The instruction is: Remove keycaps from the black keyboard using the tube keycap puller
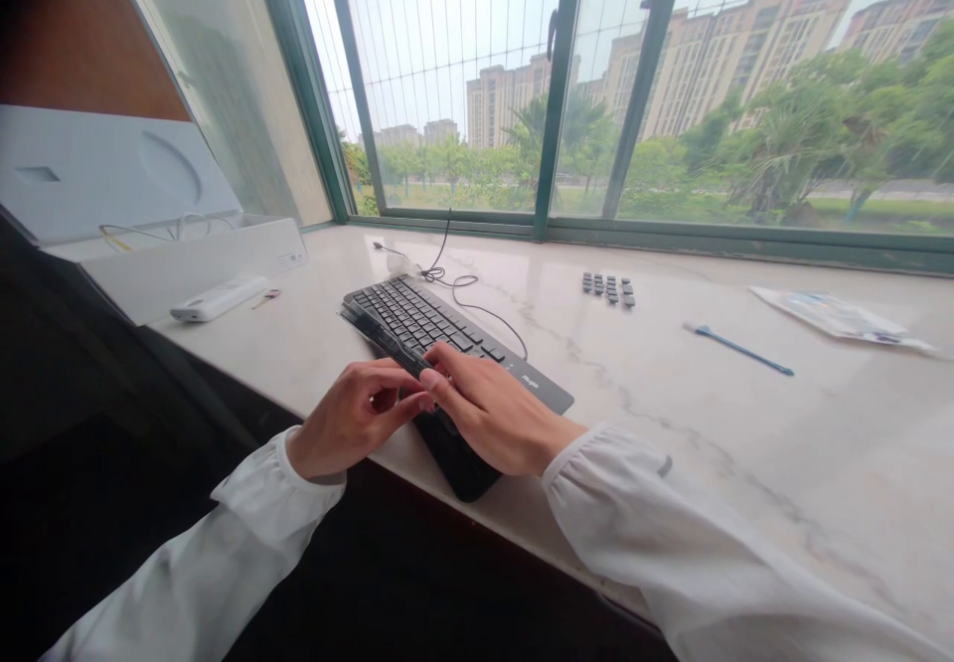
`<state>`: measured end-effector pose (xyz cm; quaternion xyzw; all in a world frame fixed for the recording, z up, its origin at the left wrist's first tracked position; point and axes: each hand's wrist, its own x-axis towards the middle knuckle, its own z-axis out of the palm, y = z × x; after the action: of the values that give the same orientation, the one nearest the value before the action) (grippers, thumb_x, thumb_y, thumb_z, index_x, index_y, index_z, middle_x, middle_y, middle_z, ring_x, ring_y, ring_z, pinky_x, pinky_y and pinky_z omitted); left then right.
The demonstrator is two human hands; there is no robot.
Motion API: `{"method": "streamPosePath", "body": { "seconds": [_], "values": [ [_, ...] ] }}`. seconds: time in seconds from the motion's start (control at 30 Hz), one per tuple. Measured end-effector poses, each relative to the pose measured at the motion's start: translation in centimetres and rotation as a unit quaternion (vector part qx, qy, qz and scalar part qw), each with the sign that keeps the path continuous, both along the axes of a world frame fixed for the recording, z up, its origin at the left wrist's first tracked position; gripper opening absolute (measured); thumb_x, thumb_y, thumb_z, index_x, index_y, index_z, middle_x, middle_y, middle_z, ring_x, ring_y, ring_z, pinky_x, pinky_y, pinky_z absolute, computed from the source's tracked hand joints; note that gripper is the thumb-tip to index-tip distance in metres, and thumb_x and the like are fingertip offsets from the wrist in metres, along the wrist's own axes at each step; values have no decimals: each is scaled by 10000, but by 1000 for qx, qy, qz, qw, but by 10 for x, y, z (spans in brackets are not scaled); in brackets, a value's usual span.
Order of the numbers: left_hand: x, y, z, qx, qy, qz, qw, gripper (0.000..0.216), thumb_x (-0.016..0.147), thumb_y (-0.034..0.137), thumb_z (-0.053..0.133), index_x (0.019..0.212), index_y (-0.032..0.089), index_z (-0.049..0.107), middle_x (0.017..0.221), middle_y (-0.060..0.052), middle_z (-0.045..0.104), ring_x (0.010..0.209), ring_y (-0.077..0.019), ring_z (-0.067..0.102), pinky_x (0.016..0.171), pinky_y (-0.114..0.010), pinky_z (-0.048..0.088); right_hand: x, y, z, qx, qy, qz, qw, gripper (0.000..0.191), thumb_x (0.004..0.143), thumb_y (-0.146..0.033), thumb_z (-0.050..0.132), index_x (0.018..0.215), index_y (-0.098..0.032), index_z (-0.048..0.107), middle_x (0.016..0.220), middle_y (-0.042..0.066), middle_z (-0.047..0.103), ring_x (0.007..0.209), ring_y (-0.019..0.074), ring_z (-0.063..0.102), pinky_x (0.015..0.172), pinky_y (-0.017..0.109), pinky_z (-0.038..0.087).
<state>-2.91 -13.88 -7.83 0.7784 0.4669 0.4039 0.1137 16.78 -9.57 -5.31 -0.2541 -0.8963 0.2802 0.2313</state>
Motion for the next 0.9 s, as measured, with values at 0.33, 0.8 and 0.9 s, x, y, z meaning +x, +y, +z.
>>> {"method": "streamPosePath", "body": {
  "seconds": [0.33,0.8,0.9],
  "values": [
    [1,-1,2,-26,1,-6,1000,234,900,365,647,798,175,737,710,13,615,552,-58,452,525,-199,364,0,0,0,-8,15,-5,1000,304,1052,-446,273,880,-233,404,833,-15,524,766,161,496,746,317,382],
    [2,0,-1,-23,14,-53,998,64,890,213,639,852,165,656,742,30,569,607,-60,452,557,-184,380,3,1,1,-34,29,0,999,311,1047,-435,317,837,-217,391,789,-34,463,738,140,442,714,300,345],
    [1,1,-1,-28,2,-72,997,19,875,181,649,877,170,665,809,26,612,612,-51,467,553,-171,392,3,2,1,-48,38,4,998,309,1045,-436,325,844,-215,407,809,-31,488,759,142,455,732,307,352]
  ]
}}
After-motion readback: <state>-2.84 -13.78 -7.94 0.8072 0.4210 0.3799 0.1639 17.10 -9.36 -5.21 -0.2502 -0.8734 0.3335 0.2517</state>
